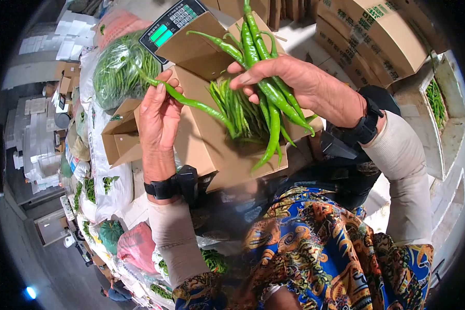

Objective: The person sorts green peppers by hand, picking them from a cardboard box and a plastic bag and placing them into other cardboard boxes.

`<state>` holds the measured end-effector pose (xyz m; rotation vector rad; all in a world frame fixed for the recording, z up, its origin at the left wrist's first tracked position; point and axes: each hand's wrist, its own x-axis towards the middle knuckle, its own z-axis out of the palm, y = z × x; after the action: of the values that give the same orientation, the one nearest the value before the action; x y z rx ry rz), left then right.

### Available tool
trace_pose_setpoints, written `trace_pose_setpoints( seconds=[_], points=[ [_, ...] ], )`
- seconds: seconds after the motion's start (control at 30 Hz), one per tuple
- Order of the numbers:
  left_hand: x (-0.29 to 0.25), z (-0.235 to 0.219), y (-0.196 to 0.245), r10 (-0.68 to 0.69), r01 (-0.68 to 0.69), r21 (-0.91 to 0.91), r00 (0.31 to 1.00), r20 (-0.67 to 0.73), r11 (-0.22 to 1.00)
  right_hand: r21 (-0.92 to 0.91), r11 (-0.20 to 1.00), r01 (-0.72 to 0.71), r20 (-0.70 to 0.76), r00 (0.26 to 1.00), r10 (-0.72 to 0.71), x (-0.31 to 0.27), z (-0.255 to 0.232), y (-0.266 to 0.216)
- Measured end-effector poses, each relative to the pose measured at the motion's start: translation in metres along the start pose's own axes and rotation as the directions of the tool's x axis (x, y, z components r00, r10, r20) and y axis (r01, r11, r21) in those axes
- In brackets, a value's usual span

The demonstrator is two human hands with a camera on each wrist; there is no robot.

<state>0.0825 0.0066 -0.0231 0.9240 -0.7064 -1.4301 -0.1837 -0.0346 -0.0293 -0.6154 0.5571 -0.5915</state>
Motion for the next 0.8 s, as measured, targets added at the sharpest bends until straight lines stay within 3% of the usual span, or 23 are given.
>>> trace_pose_setpoints(
  seconds=[0.07, 0.27, 0.37, 0.4, 0.47, 0.5, 0.53, 0.6, 0.63, 0.73, 0.8],
  points=[
    [-0.001, -0.004, 0.001, -0.008, 0.008, -0.003, 1.000, -0.008, 1.000, 0.026, 1.000, -0.013, 0.000, 1.000, 0.013, 0.000, 0.002, 0.000],
    [0.001, -0.009, -0.005, 0.006, 0.022, 0.238, 0.993, -0.116, 0.971, 0.019, 1.000, -0.006, 0.016, 1.000, 0.006, 0.000, 0.000, 0.004],
    [0.007, -0.010, -0.013, 0.092, 0.108, 0.583, 0.949, -0.302, 0.805, -0.009, 1.000, 0.000, -0.027, 1.000, 0.000, 0.001, 0.002, 0.006],
    [0.005, -0.004, -0.014, 0.091, 0.105, 0.583, 0.950, -0.298, 0.806, -0.011, 1.000, 0.004, -0.030, 1.000, -0.004, 0.002, 0.000, 0.008],
    [0.004, 0.009, -0.017, 0.295, -0.018, 0.834, 0.939, -0.175, 0.551, -0.132, 0.991, 0.025, -0.030, 0.999, -0.029, 0.006, -0.005, 0.012],
    [0.000, 0.024, -0.018, 0.236, -0.060, 0.734, 0.962, -0.139, 0.677, -0.198, 0.980, -0.009, -0.074, 0.997, -0.006, 0.003, 0.002, 0.011],
    [-0.006, 0.043, -0.019, 0.235, -0.061, 0.733, 0.962, -0.137, 0.677, -0.198, 0.980, -0.007, -0.076, 0.997, -0.008, 0.001, 0.009, 0.011],
    [-0.017, 0.076, -0.024, 0.056, -0.046, 0.644, 0.998, 0.005, 0.764, -0.291, 0.956, 0.031, -0.036, 0.998, -0.043, -0.002, 0.019, 0.011],
    [-0.017, 0.081, -0.033, 0.020, -0.038, 0.584, 0.999, 0.037, 0.811, -0.311, 0.947, 0.081, 0.073, 0.995, -0.061, -0.001, 0.018, 0.015],
    [-0.011, 0.073, -0.045, 0.006, -0.040, 0.528, 0.998, 0.065, 0.848, -0.350, 0.930, 0.111, 0.074, 0.993, -0.091, 0.005, 0.020, 0.026],
    [-0.008, 0.067, -0.041, -0.152, 0.113, 0.284, 0.981, 0.119, 0.952, -0.335, 0.940, 0.059, 0.104, 0.994, -0.025, 0.003, 0.022, 0.019]
  ],
)
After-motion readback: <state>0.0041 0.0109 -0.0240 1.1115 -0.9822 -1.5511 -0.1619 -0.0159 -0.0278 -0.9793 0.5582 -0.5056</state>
